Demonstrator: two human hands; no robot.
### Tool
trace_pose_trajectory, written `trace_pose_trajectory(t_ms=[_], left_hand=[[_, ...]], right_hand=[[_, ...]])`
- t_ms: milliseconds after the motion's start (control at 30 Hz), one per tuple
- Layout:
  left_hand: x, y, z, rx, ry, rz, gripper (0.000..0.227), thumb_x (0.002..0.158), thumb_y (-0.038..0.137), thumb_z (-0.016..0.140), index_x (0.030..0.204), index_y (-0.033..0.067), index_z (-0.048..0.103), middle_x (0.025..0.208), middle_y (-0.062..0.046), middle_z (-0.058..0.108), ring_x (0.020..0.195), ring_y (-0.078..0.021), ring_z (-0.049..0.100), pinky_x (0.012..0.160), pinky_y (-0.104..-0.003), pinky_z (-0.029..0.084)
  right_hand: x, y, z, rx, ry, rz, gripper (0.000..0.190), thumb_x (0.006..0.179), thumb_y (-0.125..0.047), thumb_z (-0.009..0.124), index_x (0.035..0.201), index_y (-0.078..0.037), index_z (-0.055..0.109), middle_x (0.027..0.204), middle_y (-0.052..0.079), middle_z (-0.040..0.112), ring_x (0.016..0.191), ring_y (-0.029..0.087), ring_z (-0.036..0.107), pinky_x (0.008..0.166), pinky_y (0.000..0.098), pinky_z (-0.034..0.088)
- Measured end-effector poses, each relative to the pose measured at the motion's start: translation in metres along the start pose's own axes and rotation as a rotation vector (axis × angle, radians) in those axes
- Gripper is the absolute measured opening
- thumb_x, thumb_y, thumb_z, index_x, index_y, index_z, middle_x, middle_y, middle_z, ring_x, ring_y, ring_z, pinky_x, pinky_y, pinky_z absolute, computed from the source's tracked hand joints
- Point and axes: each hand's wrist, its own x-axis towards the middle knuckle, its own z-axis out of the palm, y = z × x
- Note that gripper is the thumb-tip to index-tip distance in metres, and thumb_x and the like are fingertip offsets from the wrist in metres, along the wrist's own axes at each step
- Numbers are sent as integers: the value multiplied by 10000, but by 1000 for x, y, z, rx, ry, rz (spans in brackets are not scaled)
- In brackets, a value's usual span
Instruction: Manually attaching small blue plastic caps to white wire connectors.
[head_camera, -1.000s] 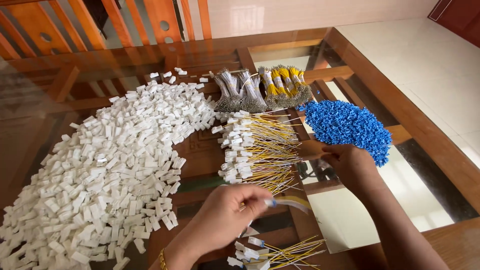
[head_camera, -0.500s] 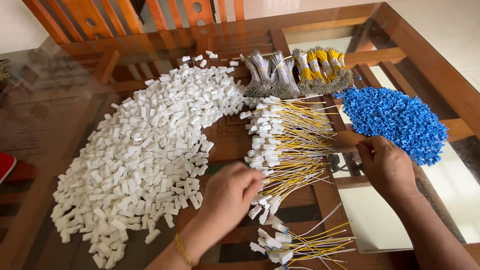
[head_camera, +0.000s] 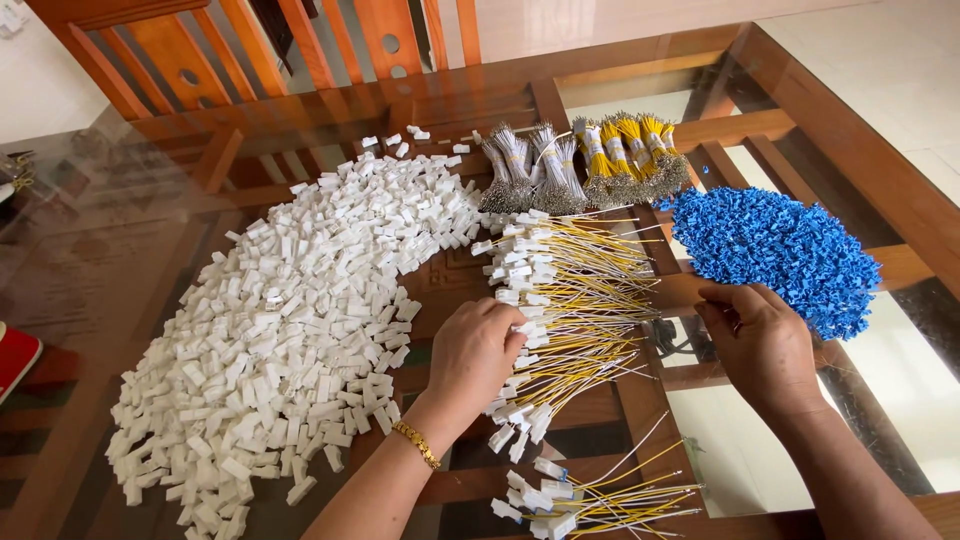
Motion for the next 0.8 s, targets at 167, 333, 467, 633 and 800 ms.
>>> trace_pose_trajectory(t_ms=[167,333,467,633,800], left_hand=[[11,0,-19,-147,63,-6,125,824,85,739,946,99,713,801,-10,720,588,-127,571,515,-265,463],[23,19,-66,-489,247,68,173,866,-43,699,1017,41,709,780,-38,659,593,-86,548,476,-177,465],[8,30,-51,-1254,90,-400,170,973,98,644,1107,57,742,801,-65,697,644,-124,573,543,-220,491],[-13,56,-22,-1751,-54,-742,178,944,91,666,1104,54,734,1029,-121,761,865,-206,684,701,-316,536],[-21,59,-7,-1802,-28,-745,217,899,-94,679,1103,-21,690,1025,-155,735,828,-176,659,766,-337,591]], right_hand=[[-1,-11,-10,100,20,40,221,931,-22,739,1148,22,738,1016,133,745,799,222,733,666,328,607],[-7,-33,-26,332,71,169,180,955,-25,746,1124,32,729,910,132,767,673,167,674,551,272,525],[-16,-76,-31,812,-29,138,113,892,-7,713,1002,-13,733,1039,107,768,765,174,733,692,285,648],[-19,-115,-11,1065,-160,170,169,862,29,744,1029,18,771,949,113,801,797,171,743,745,284,645],[-22,-120,-1,1128,-147,243,166,886,-4,727,1039,34,779,931,116,797,789,165,714,760,302,638]])
